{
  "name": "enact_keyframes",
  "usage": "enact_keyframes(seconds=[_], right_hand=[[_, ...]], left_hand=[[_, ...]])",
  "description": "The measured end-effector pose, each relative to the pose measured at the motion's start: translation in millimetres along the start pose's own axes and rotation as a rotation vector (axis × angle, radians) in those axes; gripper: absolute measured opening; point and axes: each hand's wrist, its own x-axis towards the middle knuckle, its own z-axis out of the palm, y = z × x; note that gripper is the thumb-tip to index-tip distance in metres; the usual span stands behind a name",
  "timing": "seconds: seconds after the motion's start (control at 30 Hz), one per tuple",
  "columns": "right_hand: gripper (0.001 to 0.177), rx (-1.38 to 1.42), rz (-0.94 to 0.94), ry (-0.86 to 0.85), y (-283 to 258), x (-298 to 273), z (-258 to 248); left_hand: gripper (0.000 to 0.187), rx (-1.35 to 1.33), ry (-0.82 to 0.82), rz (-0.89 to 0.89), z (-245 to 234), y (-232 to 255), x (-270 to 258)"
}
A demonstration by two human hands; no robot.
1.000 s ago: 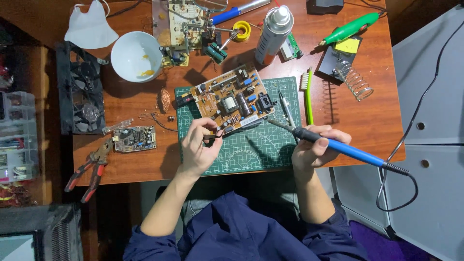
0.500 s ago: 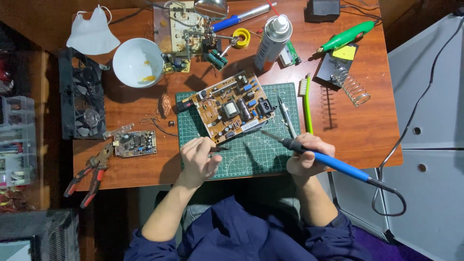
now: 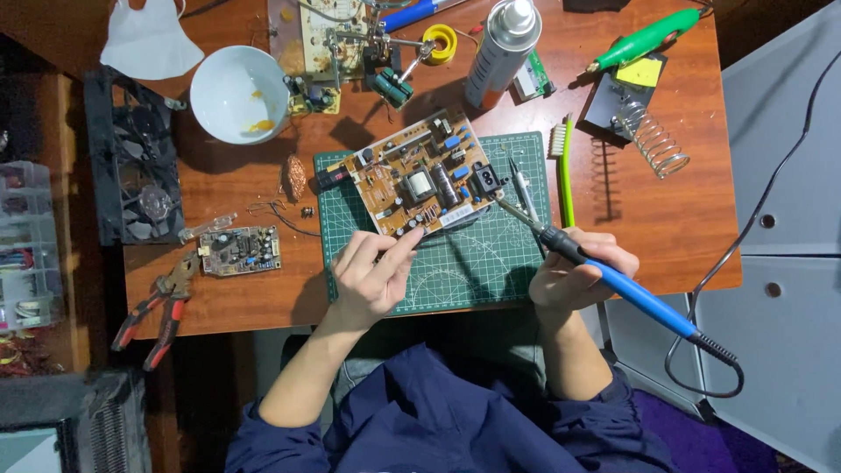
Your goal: The person uses a soldering iron and solder wire to work on a circuit board placed on a green cutting mat. They apply heat to various components and solder joints, occasionally using tweezers to hold parts in place. The workspace is cluttered with tools and electronic components.
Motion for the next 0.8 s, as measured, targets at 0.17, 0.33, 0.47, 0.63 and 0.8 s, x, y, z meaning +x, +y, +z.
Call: enact_keyframes(seconds=[0.17,0.33,0.47,0.63,0.8], right_hand=[[0.042,-0.017,-0.007,0.002,2.7,-0.9,-3.2],[0.042,-0.006,0.001,0.009,1.8,-0.7,-2.5],[0.043,-0.033,-0.017,-0.015,4.9,-1.4,-8.7],[0.043,-0.049,-0.024,-0.03,6.2,-2.1,-10.6],[0.042,-0.029,-0.029,-0.04,7.8,-3.2,-11.9]], left_hand=[[0.025,0.002,-0.013,-0.019,-2.0,6.9,6.8],[0.018,0.019,-0.02,-0.035,-1.0,16.1,7.2],[0.01,-0.002,-0.115,-0.069,3.4,25.7,-3.3],[0.011,-0.081,-0.178,-0.073,5.9,33.5,-7.7],[0.016,0.124,-0.372,-0.098,2.4,29.1,-19.1]])
